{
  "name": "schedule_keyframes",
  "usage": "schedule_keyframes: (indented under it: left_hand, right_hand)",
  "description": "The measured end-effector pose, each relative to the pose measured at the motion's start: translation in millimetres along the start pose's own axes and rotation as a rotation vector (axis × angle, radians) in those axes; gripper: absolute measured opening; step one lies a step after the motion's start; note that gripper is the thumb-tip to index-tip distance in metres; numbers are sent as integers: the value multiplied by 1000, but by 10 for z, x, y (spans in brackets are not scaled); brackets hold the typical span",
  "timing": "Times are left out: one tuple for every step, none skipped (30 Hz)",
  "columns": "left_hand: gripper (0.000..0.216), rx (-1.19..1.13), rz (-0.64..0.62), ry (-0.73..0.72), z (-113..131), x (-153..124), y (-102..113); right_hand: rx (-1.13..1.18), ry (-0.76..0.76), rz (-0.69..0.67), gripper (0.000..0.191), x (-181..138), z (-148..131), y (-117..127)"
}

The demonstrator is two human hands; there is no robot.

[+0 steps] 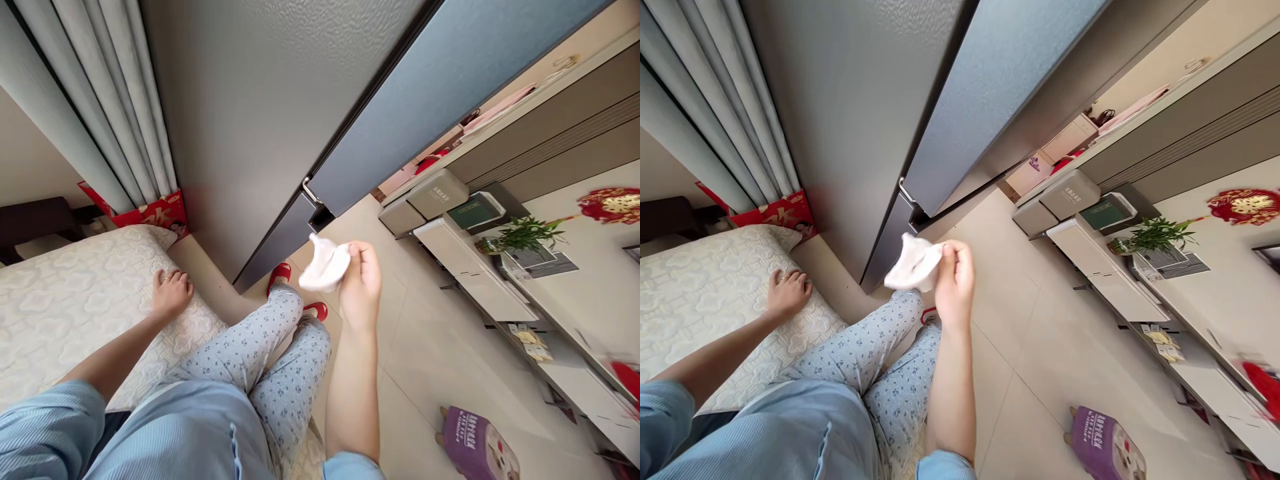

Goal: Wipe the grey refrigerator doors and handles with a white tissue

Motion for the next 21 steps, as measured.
schedule_keyframes:
  left_hand:
    - [36,1,-6,3,4,0,3]
    - [37,1,-9,4,7,0,6]
    - [37,0,-10,4,9,0,10]
    - [37,-1,-11,3,11,-1,14]
    - [38,-2,-9,3,12,-3,18]
    - [37,-2,-7,2,13,-4,22]
    - [37,-2,-3,0,13,-5,26]
    - [37,-2,1,0,13,-6,28]
    - [37,-1,4,-1,13,-6,30]
    - [38,-1,6,-1,13,-6,30]
    - [38,-2,7,0,12,-6,28]
    - [38,-4,7,0,11,-5,25]
    - [39,-6,8,-1,9,-4,21]
    - [39,-8,9,-3,7,-3,16]
    - [39,-9,11,-4,5,-3,11]
    - [38,-9,14,-5,3,-3,7]
    - [38,-7,16,-6,2,-3,3]
    - [38,-6,20,-6,2,-4,0]
    - [38,-4,23,-5,1,-4,-3]
    - [37,-3,25,-6,0,-5,-6]
    - [37,-3,28,-6,-2,-5,-10]
  right_hand:
    - [-12,27,148,36,49,24,33]
    - [-28,83,289,34,91,44,52]
    - [-46,159,412,32,123,64,54]
    - [-69,243,506,30,144,83,39]
    - [-100,323,558,28,155,102,8]
    - [-138,384,560,27,158,121,-37]
    - [-185,421,512,25,156,140,-90]
    - [-238,439,431,23,150,156,-146]
    - [-288,447,332,21,139,165,-198]
    - [-330,454,237,19,125,166,-241]
    - [-353,473,156,18,107,155,-271]
    - [-350,500,91,16,85,133,-286]
    - [-317,522,34,16,58,102,-289]
    - [-263,528,-20,15,26,65,-282]
    - [-206,512,-80,15,-10,28,-269]
    - [-164,473,-151,14,-50,-6,-256]
    - [-151,411,-233,14,-91,-32,-247]
    - [-166,338,-319,15,-130,-45,-242]
    - [-201,263,-397,16,-163,-44,-242]
    - [-230,191,-458,18,-186,-27,-243]
    - [-230,121,-493,21,-196,4,-242]
Point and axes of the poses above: each hand's wrist, its own x-axis towards the middle knuckle, its own y-axis out of the back of the hand, z = x × y, the point moved 1 cm from there along x, towards the middle knuckle, and after that the axes turned 5 degrees about -x, right-handed, at the moved point
